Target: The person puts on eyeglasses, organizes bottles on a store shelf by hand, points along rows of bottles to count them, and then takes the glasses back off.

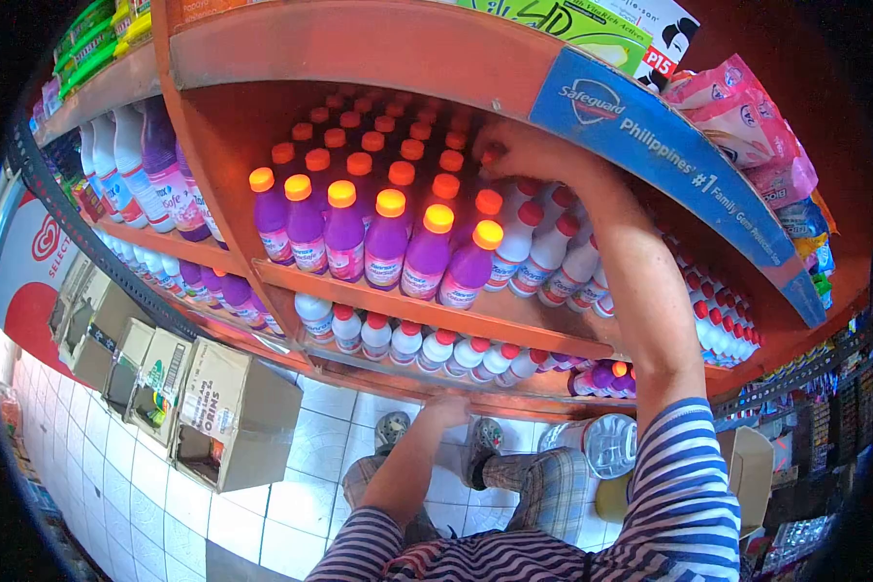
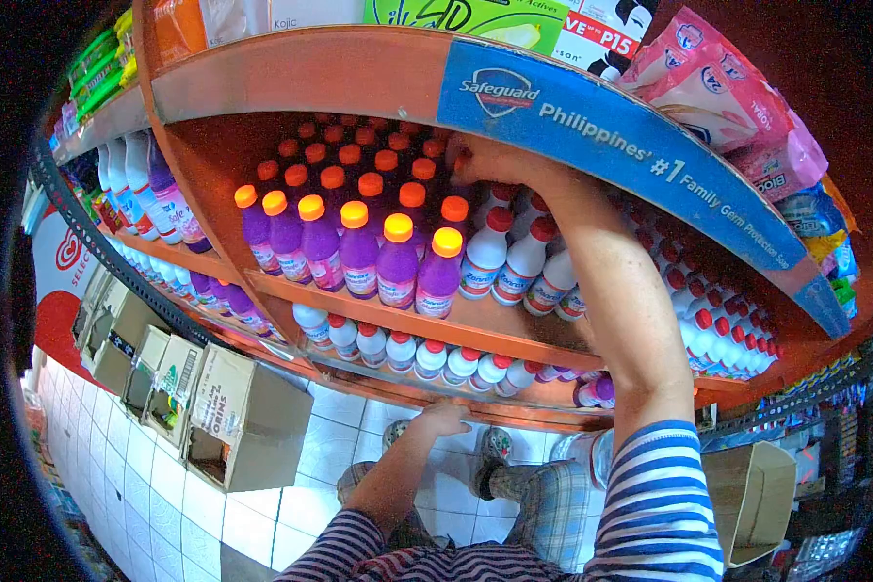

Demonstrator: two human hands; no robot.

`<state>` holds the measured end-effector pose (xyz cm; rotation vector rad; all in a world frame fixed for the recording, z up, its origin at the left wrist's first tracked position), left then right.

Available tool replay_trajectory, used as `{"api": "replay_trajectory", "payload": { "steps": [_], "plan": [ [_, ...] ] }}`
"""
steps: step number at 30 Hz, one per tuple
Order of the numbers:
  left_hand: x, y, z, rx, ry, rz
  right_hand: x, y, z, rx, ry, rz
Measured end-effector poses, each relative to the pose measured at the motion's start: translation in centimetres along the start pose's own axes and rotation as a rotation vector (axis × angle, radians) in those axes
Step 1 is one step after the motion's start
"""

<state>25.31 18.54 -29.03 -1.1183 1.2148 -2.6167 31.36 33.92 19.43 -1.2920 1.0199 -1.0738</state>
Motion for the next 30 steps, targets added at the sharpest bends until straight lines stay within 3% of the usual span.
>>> {"api": "replay_trajectory", "payload": {
  "steps": [5, 9, 12, 18, 30],
  "plan": [
    [0.1, -0.6, 0.4, 0.065, 0.030, 0.051, 0.6, 0.4, -0.9, -0.125, -0.017, -0.079],
    [0.8, -1.4, 0.9, 0.084, 0.080, 0.060, 0.8, -2.9, 1.2, -0.288, -0.077, 0.290],
    [0.9, -1.7, 0.9, 0.084, 0.088, 0.096, -0.8, -2.5, 5.7, 0.046, 0.013, 0.500],
    [0.8, -2.0, 0.7, 0.149, 0.075, 0.102, -2.7, -1.1, 6.1, 0.382, 0.114, 0.441],
    [0.2, -2.1, 1.0, 0.122, 0.134, 0.145, -1.6, -1.5, 3.6, 0.188, 0.001, 0.304]
  ]
}}
Point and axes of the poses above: each hand's wrist, its own x-axis away from the middle knuckle, its own y-axis out of the palm, z = x × y, the point moved 8 cm from there along -x, towards the middle knuckle, and after that the axes turned 12 degrees about -y, right-handed, at the moved point
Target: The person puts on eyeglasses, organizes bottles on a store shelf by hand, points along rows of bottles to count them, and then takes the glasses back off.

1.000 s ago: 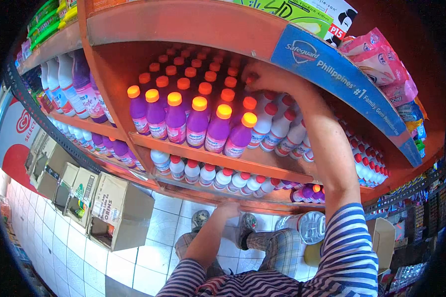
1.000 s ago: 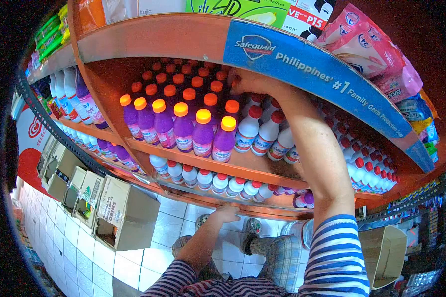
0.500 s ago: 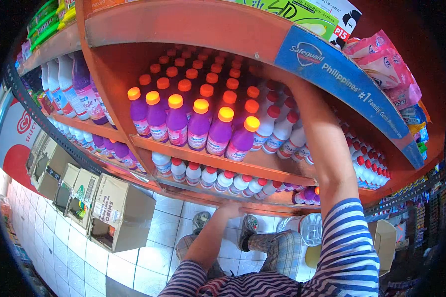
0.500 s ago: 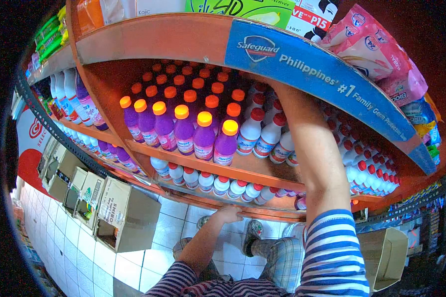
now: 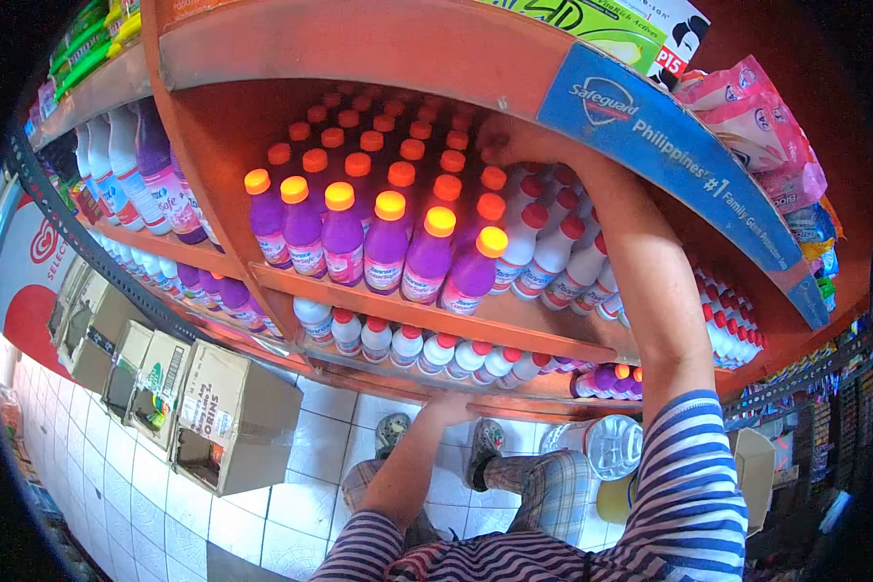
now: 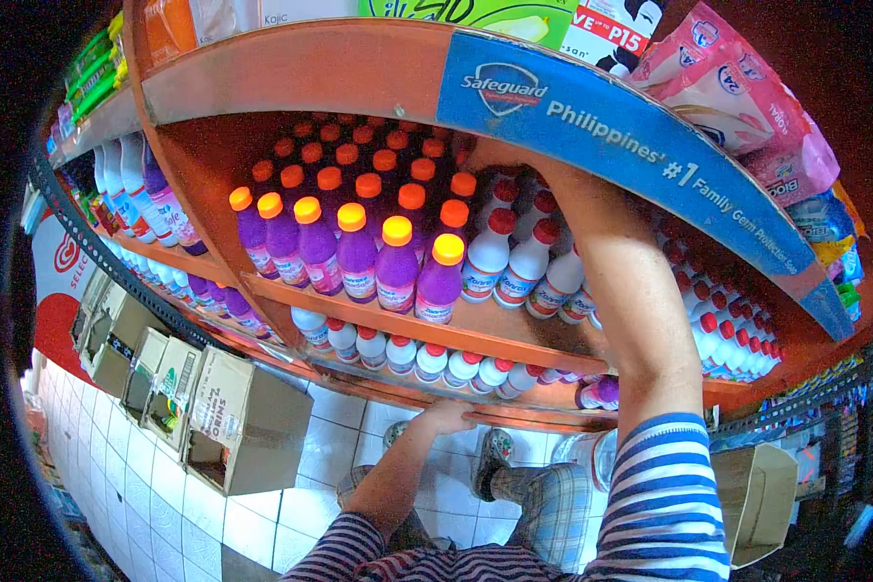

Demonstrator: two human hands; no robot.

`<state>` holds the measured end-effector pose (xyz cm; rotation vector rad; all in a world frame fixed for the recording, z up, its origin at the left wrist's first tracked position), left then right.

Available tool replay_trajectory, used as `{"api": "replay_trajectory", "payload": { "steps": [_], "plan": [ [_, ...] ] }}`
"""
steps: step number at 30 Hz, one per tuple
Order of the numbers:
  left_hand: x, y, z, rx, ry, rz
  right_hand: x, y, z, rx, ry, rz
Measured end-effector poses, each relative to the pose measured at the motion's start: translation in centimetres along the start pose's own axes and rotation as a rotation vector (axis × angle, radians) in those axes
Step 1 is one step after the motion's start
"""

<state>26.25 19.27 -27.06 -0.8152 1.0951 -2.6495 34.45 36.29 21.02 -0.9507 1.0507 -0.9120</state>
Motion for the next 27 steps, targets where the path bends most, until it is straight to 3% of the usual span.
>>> {"api": "replay_trajectory", "payload": {
  "steps": [5, 11, 16, 27],
  "plan": [
    [0.8, -0.8, 0.1, 0.131, -0.001, 0.011, 3.1, -2.2, -1.7, -0.412, -0.015, -0.011],
    [0.3, -0.8, 0.1, -0.001, -0.035, -0.018, 0.5, -1.3, 0.0, -0.045, -0.019, 0.087],
    [-0.4, 0.0, -0.6, 0.029, -0.009, -0.027, -1.8, 0.6, 0.6, 0.196, 0.020, 0.009],
    [-0.9, 0.3, -1.2, 0.037, -0.028, -0.031, -0.1, -0.1, -0.1, 0.135, -0.006, -0.077]
  ]
}}
Point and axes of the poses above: each hand's wrist, its own x-axis away from the middle knuckle, its own y-axis out of the palm, z = x × y, the point moved 8 cm from there along -x, towards the middle knuckle, and after that the axes turned 12 degrees about -y, right-handed, at the moved point
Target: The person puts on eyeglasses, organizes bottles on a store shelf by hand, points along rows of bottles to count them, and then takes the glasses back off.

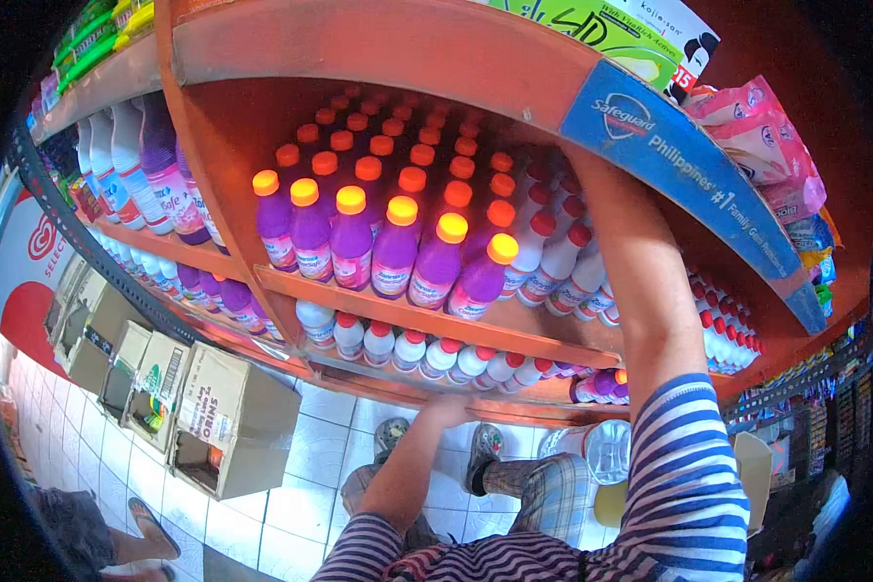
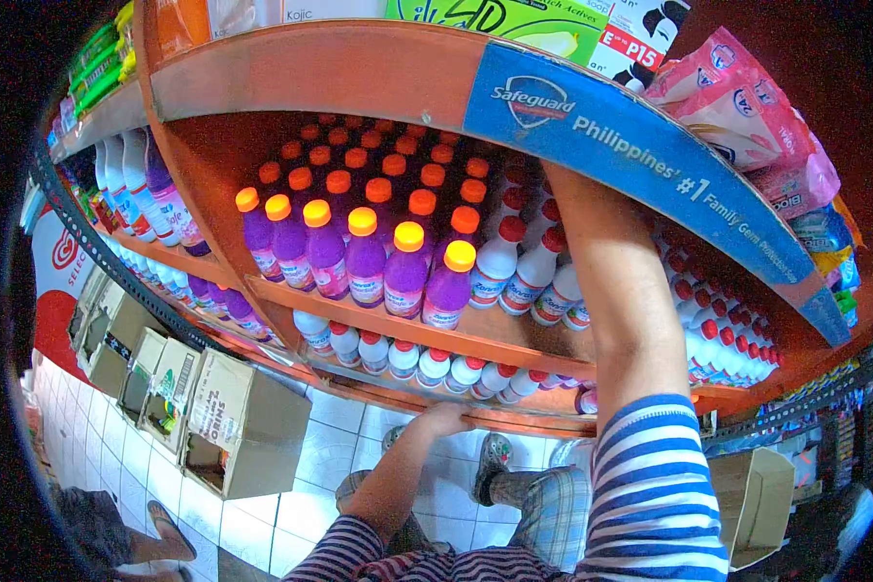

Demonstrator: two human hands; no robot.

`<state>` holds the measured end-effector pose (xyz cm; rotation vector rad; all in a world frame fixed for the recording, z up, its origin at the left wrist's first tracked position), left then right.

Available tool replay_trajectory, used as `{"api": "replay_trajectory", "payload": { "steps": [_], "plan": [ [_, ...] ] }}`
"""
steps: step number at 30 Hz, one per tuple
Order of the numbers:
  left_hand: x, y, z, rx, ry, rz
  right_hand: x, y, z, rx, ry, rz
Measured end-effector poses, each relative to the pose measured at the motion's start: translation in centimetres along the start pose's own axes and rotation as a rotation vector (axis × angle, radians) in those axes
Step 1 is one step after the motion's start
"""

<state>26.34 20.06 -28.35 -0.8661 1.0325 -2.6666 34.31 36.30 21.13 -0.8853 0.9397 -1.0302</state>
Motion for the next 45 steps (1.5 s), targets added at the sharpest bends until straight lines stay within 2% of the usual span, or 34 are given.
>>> {"api": "replay_trajectory", "payload": {
  "steps": [9, 12, 15, 17, 19, 21, 23, 27, 29, 30, 31, 32, 35, 37, 40, 45],
  "plan": [
    [0.3, -0.4, 0.3, 0.079, 0.022, 0.022, 0.7, -0.8, -0.3, 0.208, -0.033, 0.148],
    [0.8, -1.0, 0.5, 0.093, 0.017, 0.014, 1.9, -3.3, -1.2, 0.345, -0.059, 0.306],
    [0.2, -0.8, 0.0, 0.110, 0.049, -0.002, 5.9, -7.6, -3.3, 0.520, -0.090, 0.553],
    [0.1, -0.7, -0.3, 0.115, 0.069, -0.007, 9.3, -7.5, -3.4, 0.166, -0.064, 0.465],
    [-0.3, -0.2, -0.9, 0.128, 0.073, 0.002, 13.9, -4.5, -3.7, -0.446, 0.026, 0.311],
    [-0.2, -0.3, -1.1, 0.133, 0.052, 0.013, 18.2, -4.9, -7.0, -0.562, -0.037, 0.328],
    [0.9, -1.2, -0.8, 0.129, 0.001, 0.031, 22.1, -1.9, -8.2, -0.599, 0.024, 0.297],
    [3.1, -3.4, 1.7, 0.123, 0.003, -0.043, 26.7, 5.3, -8.5, -0.855, 0.288, 0.458],
    [3.1, -3.0, 1.6, 0.124, 0.011, -0.046, 27.3, 6.4, -9.1, -0.585, 0.285, 0.525],
    [1.4, -1.4, -0.1, 0.109, -0.026, 0.011, 26.8, 6.0, -9.8, -0.485, 0.265, 0.561],
    [-0.2, 0.8, -1.6, 0.064, -0.032, -0.019, 26.3, 5.6, -10.4, -0.387, 0.245, 0.597],
    [-0.5, 1.0, -1.6, 0.019, -0.038, -0.048, 26.2, 5.6, -10.6, -0.310, 0.255, 0.683],
    [-1.4, 2.3, -1.7, -0.112, -0.032, -0.053, 25.8, 6.0, -11.3, -0.158, 0.266, 0.730],
    [-1.5, 2.1, -1.0, -0.151, -0.015, -0.061, 25.9, 6.2, -11.3, -0.152, 0.269, 0.746],
    [0.1, 0.7, -0.6, 0.007, -0.037, -0.104, 26.1, 6.4, -11.3, -0.150, 0.277, 0.742],
    [-2.9, 3.5, -5.3, -0.012, 0.049, -0.058, 26.1, 6.6, -11.4, -0.098, 0.279, 0.777]
  ]
}}
Point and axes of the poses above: each hand's wrist, its own x-axis away from the middle knuckle, its own y-axis out of the palm, z = x × y, the point moved 8 cm from there along -x, towards the middle knuckle, and after that the axes turned 12 degrees about -y, right-handed, at the moved point
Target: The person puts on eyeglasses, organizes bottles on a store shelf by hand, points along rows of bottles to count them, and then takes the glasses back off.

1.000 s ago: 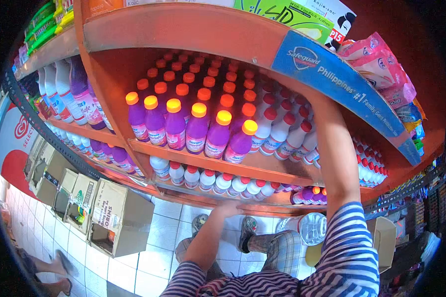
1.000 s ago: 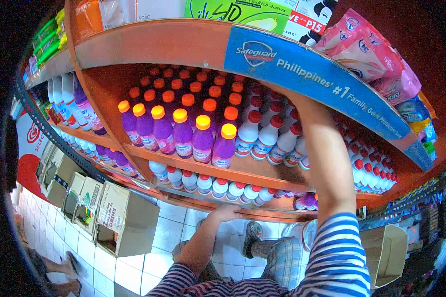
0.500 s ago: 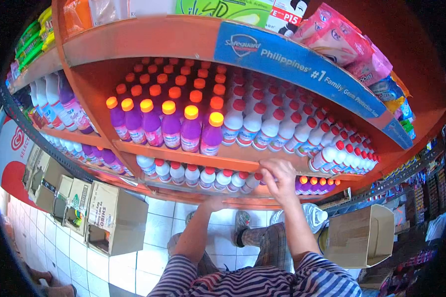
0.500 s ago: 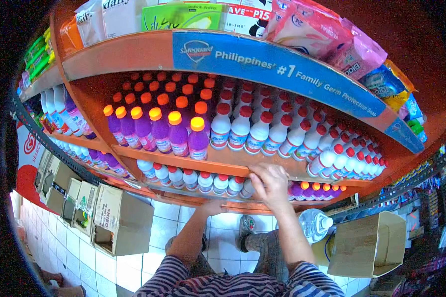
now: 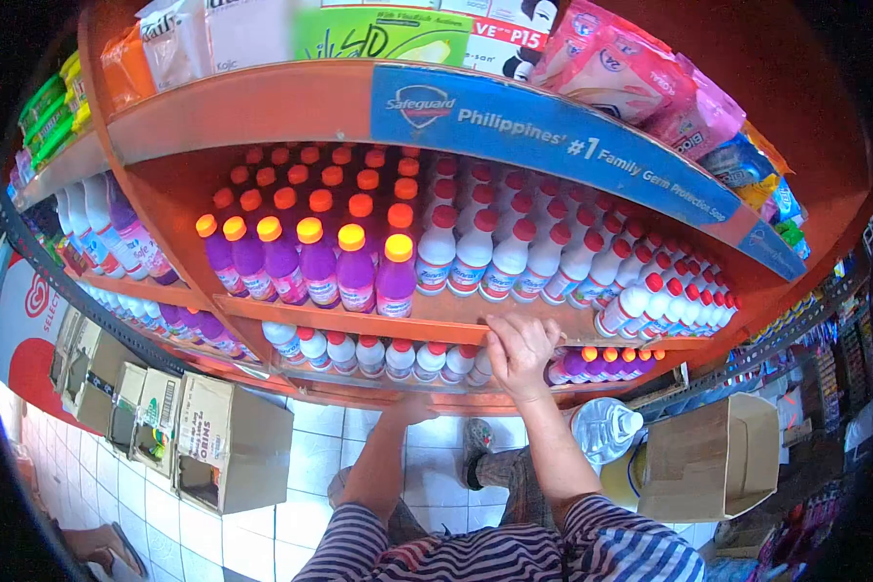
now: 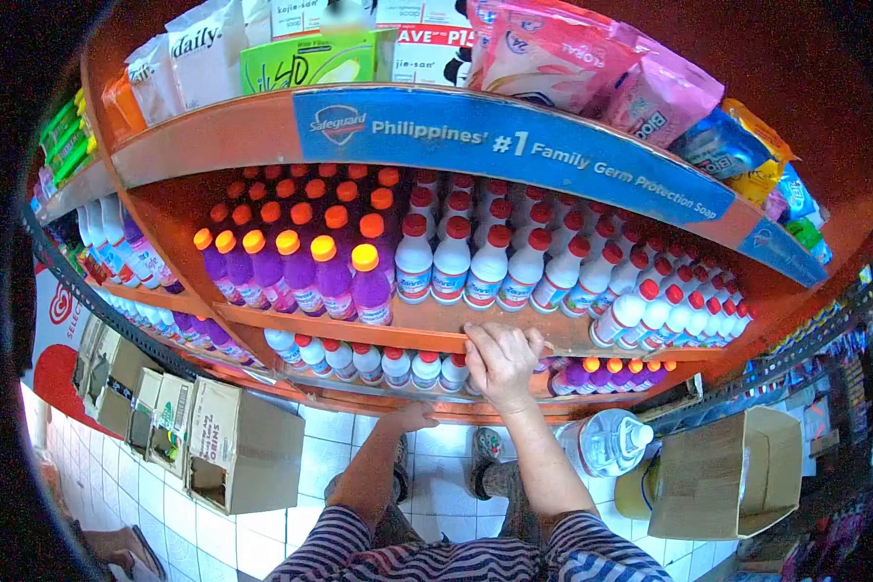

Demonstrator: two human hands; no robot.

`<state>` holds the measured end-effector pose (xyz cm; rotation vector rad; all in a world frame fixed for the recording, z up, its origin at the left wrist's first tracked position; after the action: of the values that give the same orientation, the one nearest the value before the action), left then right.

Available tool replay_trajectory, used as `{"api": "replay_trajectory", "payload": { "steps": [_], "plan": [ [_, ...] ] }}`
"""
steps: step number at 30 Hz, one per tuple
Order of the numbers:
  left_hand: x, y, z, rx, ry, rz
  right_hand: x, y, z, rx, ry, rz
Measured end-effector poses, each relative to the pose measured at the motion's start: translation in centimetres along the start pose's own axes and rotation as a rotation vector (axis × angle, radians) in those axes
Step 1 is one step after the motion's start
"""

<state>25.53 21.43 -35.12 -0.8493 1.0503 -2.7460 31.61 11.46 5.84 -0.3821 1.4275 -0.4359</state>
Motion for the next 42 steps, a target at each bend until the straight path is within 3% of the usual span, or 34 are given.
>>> {"api": "replay_trajectory", "payload": {
  "steps": [4, 7, 13, 19, 22, 25, 28, 31, 34, 37, 42],
  "plan": [
    [0.1, 0.0, -0.7, -0.051, -0.050, -0.043, 0.1, 0.0, 0.0, 0.025, -0.009, -0.020],
    [0.3, -0.5, -0.1, -0.027, 0.125, 0.132, 0.5, 0.3, 0.2, 0.029, -0.031, -0.023],
    [-0.2, 0.2, 0.5, -0.084, 0.073, 0.027, 1.5, 1.1, 0.5, 0.051, -0.044, -0.064],
    [-0.4, 0.9, -0.1, -0.150, 0.191, 0.170, 1.5, 0.9, 0.4, 0.083, -0.048, -0.073],
    [0.4, 1.3, -0.6, -0.164, -0.031, 0.012, 1.5, 0.8, 0.3, 0.080, -0.045, -0.073],
    [7.0, -3.3, 7.1, -0.091, -0.049, -0.038, 1.4, 0.5, 0.3, 0.062, -0.047, -0.059],
    [7.1, -3.3, 6.4, 0.008, -0.098, 0.127, 1.3, 0.3, 0.3, 0.057, -0.052, -0.052],
    [11.0, -5.3, 8.6, 0.185, -0.097, 0.054, 1.3, 0.0, 0.3, 0.074, -0.053, -0.066],
    [14.8, -7.4, 6.6, 0.390, -0.235, 0.177, 1.3, 0.2, 0.2, 0.075, -0.051, -0.069],
    [15.7, -7.3, 2.6, 0.422, -0.227, 0.335, 1.6, 0.4, 0.3, 0.076, -0.046, -0.061],
    [13.9, -5.2, 2.0, 0.277, -0.256, 0.145, 1.5, 0.3, 0.3, 0.062, -0.027, -0.047]
  ]
}}
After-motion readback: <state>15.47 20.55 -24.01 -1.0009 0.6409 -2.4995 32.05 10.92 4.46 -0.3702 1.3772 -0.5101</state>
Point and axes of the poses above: each hand's wrist, its own x-axis away from the middle knuckle, its own y-axis out of the palm, z = x × y, the point moved 8 cm from there along -x, towards the middle knuckle, and after that the axes turned 12 degrees about -y, right-handed, at the moved point
